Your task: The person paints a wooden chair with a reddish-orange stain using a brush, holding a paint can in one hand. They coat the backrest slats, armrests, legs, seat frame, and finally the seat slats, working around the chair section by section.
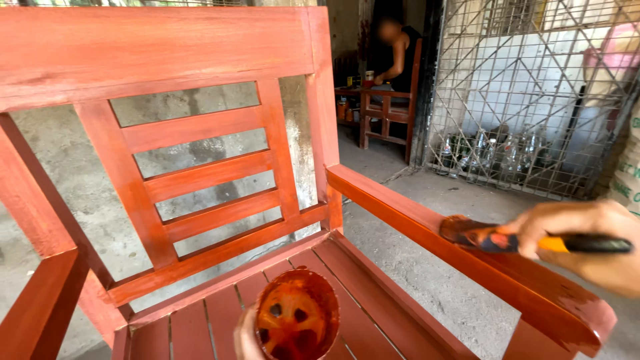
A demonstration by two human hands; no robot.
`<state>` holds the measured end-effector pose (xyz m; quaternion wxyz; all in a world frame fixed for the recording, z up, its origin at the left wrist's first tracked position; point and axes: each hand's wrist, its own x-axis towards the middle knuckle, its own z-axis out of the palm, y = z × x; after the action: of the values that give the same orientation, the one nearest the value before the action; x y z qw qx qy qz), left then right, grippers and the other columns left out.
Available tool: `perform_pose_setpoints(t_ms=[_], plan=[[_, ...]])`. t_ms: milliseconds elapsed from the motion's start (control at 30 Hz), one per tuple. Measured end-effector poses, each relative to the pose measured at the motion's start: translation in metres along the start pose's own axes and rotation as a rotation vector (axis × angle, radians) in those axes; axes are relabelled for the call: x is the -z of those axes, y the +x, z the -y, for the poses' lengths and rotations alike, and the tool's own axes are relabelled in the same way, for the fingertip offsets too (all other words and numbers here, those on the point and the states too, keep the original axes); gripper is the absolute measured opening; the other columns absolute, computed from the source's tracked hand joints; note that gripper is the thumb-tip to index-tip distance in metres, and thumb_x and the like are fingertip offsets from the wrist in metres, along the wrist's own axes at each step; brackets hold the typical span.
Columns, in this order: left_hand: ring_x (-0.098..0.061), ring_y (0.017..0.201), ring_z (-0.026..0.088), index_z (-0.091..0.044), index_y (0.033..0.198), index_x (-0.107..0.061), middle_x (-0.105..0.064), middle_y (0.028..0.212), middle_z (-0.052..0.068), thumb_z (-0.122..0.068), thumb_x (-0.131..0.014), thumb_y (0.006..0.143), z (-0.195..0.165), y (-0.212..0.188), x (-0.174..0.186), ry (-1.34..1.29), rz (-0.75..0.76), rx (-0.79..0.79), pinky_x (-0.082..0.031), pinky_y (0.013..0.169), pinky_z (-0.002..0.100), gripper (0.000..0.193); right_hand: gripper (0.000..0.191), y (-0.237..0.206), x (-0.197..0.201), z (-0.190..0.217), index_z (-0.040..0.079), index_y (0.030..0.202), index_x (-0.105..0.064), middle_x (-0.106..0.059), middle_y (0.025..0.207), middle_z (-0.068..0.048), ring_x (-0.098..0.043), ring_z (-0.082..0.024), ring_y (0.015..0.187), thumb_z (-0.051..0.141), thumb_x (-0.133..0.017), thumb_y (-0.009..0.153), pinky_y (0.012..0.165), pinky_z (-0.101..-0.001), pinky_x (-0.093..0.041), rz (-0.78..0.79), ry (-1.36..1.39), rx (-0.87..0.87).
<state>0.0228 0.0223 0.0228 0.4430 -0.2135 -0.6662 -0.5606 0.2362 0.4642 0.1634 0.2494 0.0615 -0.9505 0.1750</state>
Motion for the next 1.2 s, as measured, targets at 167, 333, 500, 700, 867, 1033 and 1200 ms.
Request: perform_pose_setpoints(t_ms=[167,333,500,700,867,1033,1200], plan=[[-0.068,0.114,0.034,0.003,0.128,-0.053,-0.062,0.122,0.020,-0.032,-0.101,0.042,-0.013,-0.016,-0.023,-0.034,0.019,0.009,-0.060,0.095,0.045,0.105,0.018,0.074,-0.006,0.026,0.015,0.087,-0.071,-0.077,0.115,-0.006,-0.072,-0.023,0.117,-0.001,-0.078,0.082,0.101,-0.0392,-0.054,0.083,0.166,0.003],[-0.062,0.117,0.038,0.004,0.132,-0.051,-0.060,0.123,0.021,-0.021,-0.100,0.038,-0.024,-0.011,-0.017,-0.043,0.173,0.116,-0.050,0.099,0.051,0.109,0.010,0.127,-0.010,0.064,0.011,0.078,-0.072,-0.080,0.107,-0.003,-0.073,-0.016,0.111,0.003,-0.074,0.084,0.105,-0.0330,-0.054,0.133,0.190,-0.426],[-0.059,0.120,0.035,-0.003,0.137,-0.051,-0.059,0.126,0.017,-0.018,-0.099,0.043,-0.055,-0.007,-0.056,-0.077,0.023,0.263,-0.049,0.101,0.049,0.107,0.006,0.161,-0.020,0.077,0.008,0.079,-0.078,-0.079,0.104,-0.005,-0.075,-0.018,0.107,0.005,-0.080,0.083,0.105,-0.0329,-0.054,0.092,0.103,-0.326],[-0.048,0.130,0.043,-0.003,0.141,-0.044,-0.044,0.139,0.026,-0.013,-0.098,0.044,-0.065,0.006,-0.086,-0.081,0.042,0.305,-0.047,0.103,0.052,0.112,0.008,0.209,-0.034,0.064,0.008,0.078,-0.079,-0.082,0.111,0.002,-0.070,-0.013,0.112,0.005,-0.081,0.085,0.108,-0.0282,-0.043,0.112,0.162,-0.387],[-0.046,0.133,0.042,-0.008,0.144,-0.047,-0.045,0.142,0.024,-0.012,-0.098,0.042,-0.062,0.003,-0.093,-0.065,0.175,0.392,-0.046,0.107,0.053,0.114,0.012,0.263,-0.060,0.046,0.005,0.078,-0.077,-0.083,0.110,-0.004,-0.072,-0.019,0.106,-0.005,-0.075,0.081,0.102,-0.0313,-0.052,0.091,0.317,-0.333],[-0.046,0.135,0.040,-0.008,0.148,-0.045,-0.045,0.144,0.021,-0.015,-0.097,0.044,-0.050,0.005,-0.100,-0.021,0.284,0.456,-0.046,0.109,0.052,0.117,0.014,0.304,-0.078,0.037,0.005,0.077,-0.078,-0.081,0.107,-0.007,-0.071,-0.020,0.103,-0.009,-0.075,0.080,0.101,-0.0326,-0.053,0.085,0.356,-0.307],[-0.049,0.133,0.042,-0.004,0.140,-0.052,-0.050,0.135,0.022,-0.021,-0.097,0.044,-0.030,0.008,-0.107,-0.051,0.121,0.339,-0.048,0.108,0.055,0.107,0.015,0.334,-0.087,0.034,0.004,0.078,-0.078,-0.082,0.105,-0.006,-0.072,-0.020,0.103,-0.010,-0.075,0.079,0.103,-0.0306,-0.051,0.056,0.387,-0.283]])
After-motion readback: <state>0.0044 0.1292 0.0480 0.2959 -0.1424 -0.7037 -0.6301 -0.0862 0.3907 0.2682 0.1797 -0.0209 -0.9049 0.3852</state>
